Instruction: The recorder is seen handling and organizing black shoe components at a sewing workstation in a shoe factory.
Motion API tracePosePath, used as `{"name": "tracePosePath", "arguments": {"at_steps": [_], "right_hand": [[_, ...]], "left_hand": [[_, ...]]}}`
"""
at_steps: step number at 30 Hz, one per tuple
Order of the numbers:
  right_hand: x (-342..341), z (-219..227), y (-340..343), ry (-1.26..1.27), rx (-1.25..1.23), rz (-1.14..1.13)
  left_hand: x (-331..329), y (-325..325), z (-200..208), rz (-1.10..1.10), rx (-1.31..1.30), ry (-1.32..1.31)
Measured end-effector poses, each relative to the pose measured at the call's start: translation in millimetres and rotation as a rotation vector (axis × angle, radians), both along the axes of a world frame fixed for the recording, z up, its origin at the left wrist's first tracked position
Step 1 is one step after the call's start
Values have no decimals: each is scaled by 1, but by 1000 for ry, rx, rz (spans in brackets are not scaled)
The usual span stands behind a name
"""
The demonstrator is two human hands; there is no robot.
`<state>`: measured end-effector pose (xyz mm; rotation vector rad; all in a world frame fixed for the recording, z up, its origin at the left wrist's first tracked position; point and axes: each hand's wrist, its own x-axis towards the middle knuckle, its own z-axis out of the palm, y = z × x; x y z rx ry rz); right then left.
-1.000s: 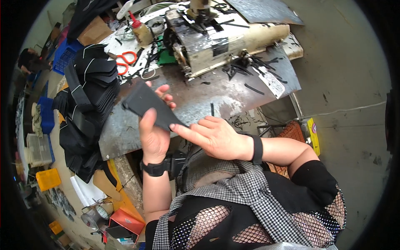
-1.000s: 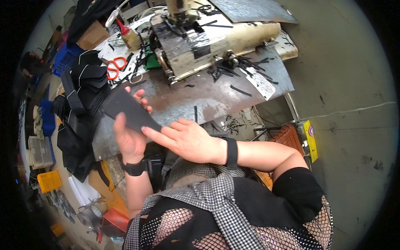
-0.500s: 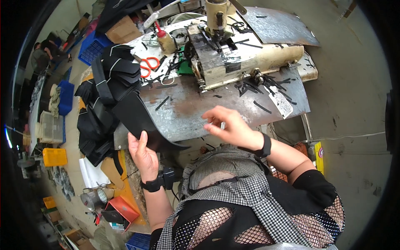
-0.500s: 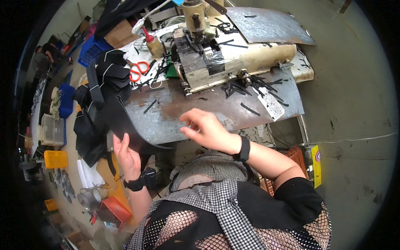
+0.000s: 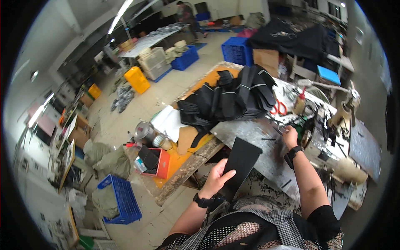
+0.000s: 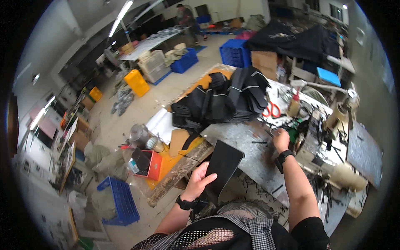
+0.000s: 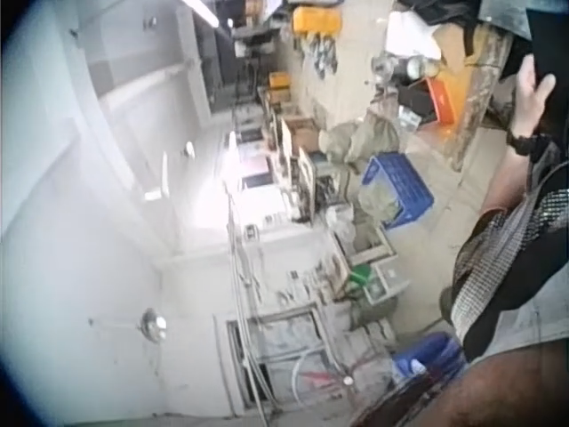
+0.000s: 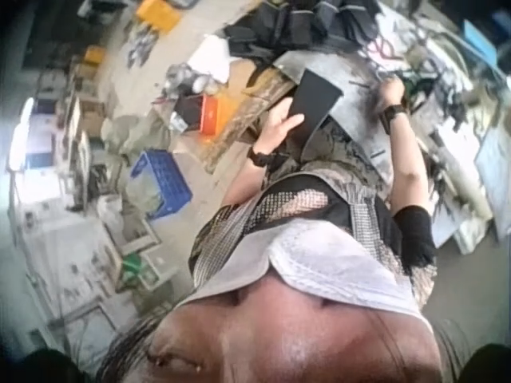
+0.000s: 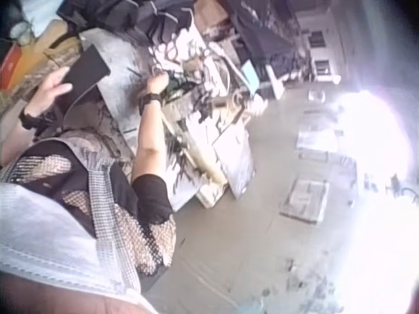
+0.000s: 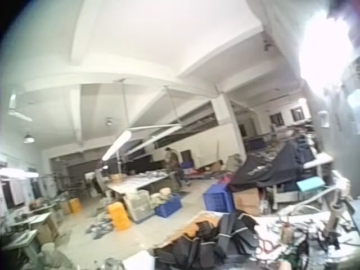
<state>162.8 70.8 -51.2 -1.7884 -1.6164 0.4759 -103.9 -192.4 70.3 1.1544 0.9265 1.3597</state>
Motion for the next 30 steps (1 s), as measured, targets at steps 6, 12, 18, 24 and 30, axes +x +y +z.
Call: {"name": "tracePosePath", "arguments": {"at_steps": [6,12,18,24,30], "right_hand": [[10,-39,37,-74,-116,-17],[17,-40,46,-237,-91,13],[17,-40,32,-446,100,105],[7,-29,18,-769,45,269],[-5,-7,6,-830,-9,286]], "left_hand": [[-30,-60,7,362,-59,-17],[-43,-70,3,648,-25,-121],[-38,-55,6,681,-23,-110],[-36,-41,-1,678,25,-163],[-47,-37,-6,669,-49,-445]]}}
